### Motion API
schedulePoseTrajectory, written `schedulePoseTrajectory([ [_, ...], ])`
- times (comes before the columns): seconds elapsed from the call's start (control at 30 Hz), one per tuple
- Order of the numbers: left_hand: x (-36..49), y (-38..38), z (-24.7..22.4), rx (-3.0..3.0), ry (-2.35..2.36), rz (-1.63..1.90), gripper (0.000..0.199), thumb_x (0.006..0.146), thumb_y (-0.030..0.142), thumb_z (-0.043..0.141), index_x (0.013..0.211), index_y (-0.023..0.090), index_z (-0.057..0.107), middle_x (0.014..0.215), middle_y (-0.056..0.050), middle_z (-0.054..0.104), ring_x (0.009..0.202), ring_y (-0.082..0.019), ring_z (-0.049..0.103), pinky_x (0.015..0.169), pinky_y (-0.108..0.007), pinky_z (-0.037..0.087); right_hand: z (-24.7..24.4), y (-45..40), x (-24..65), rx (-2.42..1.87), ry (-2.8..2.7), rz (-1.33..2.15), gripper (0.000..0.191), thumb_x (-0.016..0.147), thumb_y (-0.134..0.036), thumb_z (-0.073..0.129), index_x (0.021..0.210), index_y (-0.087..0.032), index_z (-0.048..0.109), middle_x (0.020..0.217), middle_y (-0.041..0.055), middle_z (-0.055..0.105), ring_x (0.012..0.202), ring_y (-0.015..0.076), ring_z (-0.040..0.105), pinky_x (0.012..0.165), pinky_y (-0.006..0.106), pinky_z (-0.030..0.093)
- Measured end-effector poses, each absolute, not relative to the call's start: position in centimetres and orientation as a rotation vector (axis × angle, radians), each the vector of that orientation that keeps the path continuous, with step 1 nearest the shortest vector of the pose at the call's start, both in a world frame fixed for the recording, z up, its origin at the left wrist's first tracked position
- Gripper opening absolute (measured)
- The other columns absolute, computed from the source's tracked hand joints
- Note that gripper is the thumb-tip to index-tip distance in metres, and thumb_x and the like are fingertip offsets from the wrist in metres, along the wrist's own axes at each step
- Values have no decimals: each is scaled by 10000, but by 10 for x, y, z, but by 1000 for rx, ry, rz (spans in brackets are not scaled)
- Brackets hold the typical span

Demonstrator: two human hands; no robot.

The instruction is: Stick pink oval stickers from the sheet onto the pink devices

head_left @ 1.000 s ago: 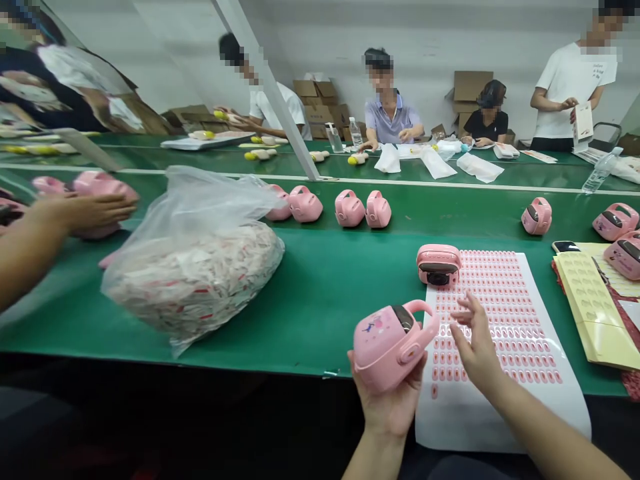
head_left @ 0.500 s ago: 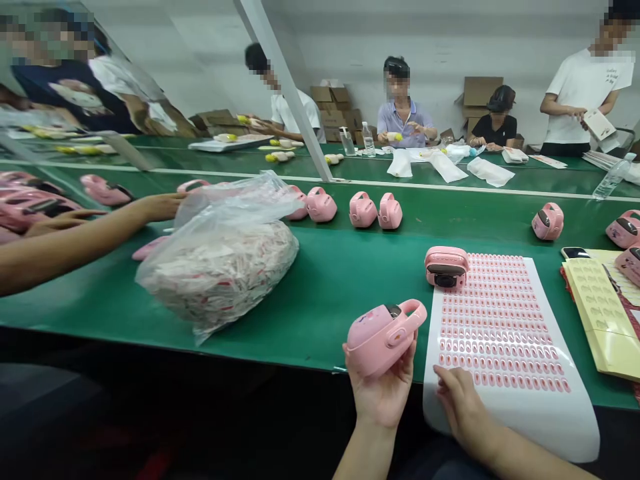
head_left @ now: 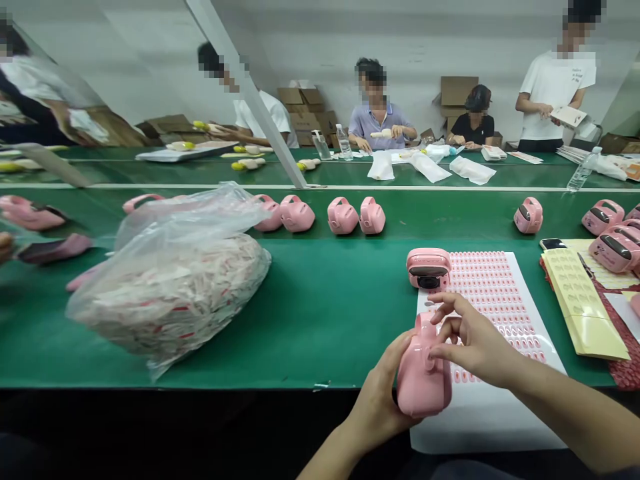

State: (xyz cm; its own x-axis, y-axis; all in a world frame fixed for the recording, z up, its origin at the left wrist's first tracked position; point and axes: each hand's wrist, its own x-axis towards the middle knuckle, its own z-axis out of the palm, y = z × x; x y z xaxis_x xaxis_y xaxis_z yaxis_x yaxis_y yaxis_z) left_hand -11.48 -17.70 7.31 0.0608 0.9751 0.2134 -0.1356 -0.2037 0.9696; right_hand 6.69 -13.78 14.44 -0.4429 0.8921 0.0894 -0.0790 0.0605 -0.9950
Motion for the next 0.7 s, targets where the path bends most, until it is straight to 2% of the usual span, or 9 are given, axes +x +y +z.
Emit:
schedulePoseTrajectory([
  [0.13, -115, -175, 73, 1240, 890, 1399, 780, 306, -84, 748, 1024, 208, 657, 1156, -167, 588, 1162, -383, 455, 1007, -567, 195, 140, -139, 63, -878, -1548, 1461, 478, 631, -64, 584, 1073, -223, 495, 877, -13, 507, 592, 79, 572, 566, 247, 494],
  [0.37, -113, -174, 77, 1349, 975, 1379, 761, 309, -64, 767, 1015, 202, 670, 1151, -181, 590, 1128, -394, 485, 1010, -555, 218, 138, -141, 63, -912, -1616, 1383, 505, 651, -44, 532, 1114, -230, 461, 873, -19, 490, 605, 89, 588, 601, 267, 490],
  [0.53, -113, -175, 76, 1116, 868, 1441, 704, 276, -84, 762, 938, 148, 697, 1121, -230, 583, 1168, -436, 425, 1015, -551, 196, 130, -144, 59, -876, -1609, 1298, 481, 688, -53, 505, 1129, -230, 439, 797, -31, 504, 616, 108, 593, 621, 282, 494],
  [0.63, -114, -175, 74, 1205, 884, 1439, 753, 280, -96, 750, 978, 179, 685, 1135, -210, 583, 1150, -432, 448, 1005, -578, 183, 126, -145, 59, -863, -1630, 1234, 472, 690, -57, 511, 1123, -234, 448, 816, -23, 492, 617, 106, 584, 598, 269, 497],
  [0.7, -115, -175, 74, 1377, 904, 1431, 802, 304, -85, 755, 1037, 226, 661, 1155, -184, 581, 1118, -412, 487, 989, -580, 238, 124, -146, 59, -865, -1675, 1134, 469, 699, -58, 513, 1127, -240, 452, 829, -15, 488, 623, 105, 570, 591, 264, 498],
])
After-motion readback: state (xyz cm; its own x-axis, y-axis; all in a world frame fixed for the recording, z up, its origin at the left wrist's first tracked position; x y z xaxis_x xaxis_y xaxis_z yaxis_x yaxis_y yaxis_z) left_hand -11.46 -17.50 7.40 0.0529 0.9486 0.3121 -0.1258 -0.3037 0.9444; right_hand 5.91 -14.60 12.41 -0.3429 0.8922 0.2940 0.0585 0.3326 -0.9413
